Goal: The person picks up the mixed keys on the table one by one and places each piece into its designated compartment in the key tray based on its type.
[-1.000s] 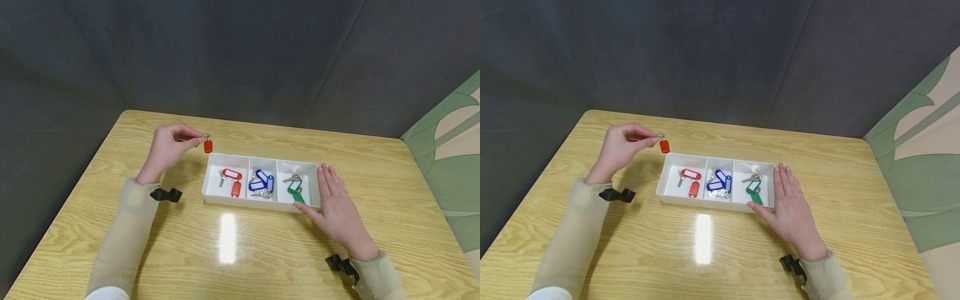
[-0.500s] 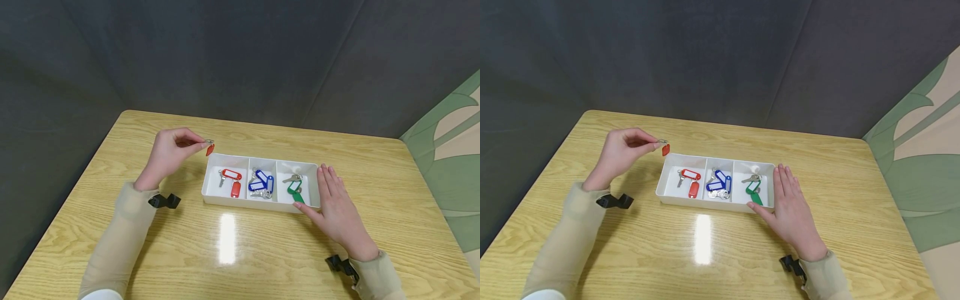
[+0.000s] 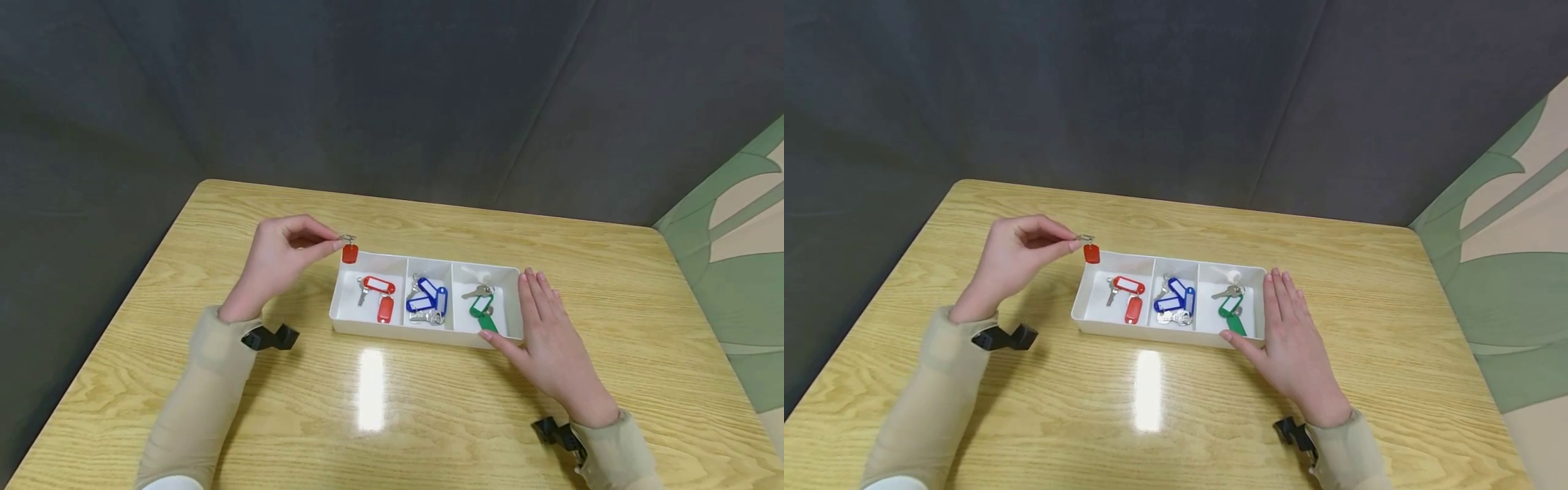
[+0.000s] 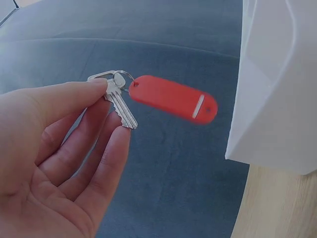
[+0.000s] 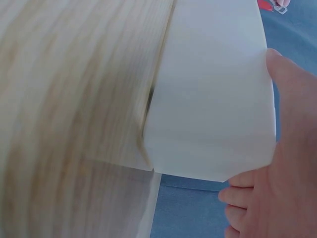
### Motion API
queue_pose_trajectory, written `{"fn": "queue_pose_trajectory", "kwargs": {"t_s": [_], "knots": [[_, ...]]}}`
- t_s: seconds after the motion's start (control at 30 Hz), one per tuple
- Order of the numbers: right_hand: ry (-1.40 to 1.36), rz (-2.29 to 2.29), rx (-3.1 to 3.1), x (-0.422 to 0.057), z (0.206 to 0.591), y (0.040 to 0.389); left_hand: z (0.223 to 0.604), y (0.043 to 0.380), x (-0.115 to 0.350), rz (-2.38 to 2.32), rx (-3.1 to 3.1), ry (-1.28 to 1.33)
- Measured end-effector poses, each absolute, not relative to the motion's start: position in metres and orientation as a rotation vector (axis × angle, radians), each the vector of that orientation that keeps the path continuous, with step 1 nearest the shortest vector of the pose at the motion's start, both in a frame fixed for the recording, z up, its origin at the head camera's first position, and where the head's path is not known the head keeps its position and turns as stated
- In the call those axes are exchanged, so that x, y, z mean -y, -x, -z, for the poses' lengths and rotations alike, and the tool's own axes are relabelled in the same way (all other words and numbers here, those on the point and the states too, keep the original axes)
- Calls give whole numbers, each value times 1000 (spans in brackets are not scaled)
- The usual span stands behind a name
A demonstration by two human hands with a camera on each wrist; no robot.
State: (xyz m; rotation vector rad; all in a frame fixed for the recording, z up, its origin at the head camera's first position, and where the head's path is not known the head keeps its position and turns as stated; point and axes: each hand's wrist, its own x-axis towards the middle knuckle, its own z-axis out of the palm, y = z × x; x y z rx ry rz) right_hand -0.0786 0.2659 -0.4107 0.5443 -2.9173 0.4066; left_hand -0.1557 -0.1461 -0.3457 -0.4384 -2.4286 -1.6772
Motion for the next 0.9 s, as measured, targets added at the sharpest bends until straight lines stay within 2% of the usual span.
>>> {"fn": "queue_pose_trajectory", "kwargs": {"t_s": [0.5, 0.9], "knots": [[-542, -420, 2912, -268, 410, 79, 353, 156, 130, 1732, 2521, 536], [-551, -411, 2908, -266, 412, 80, 361, 154, 123, 1768, 2662, 716]]}}
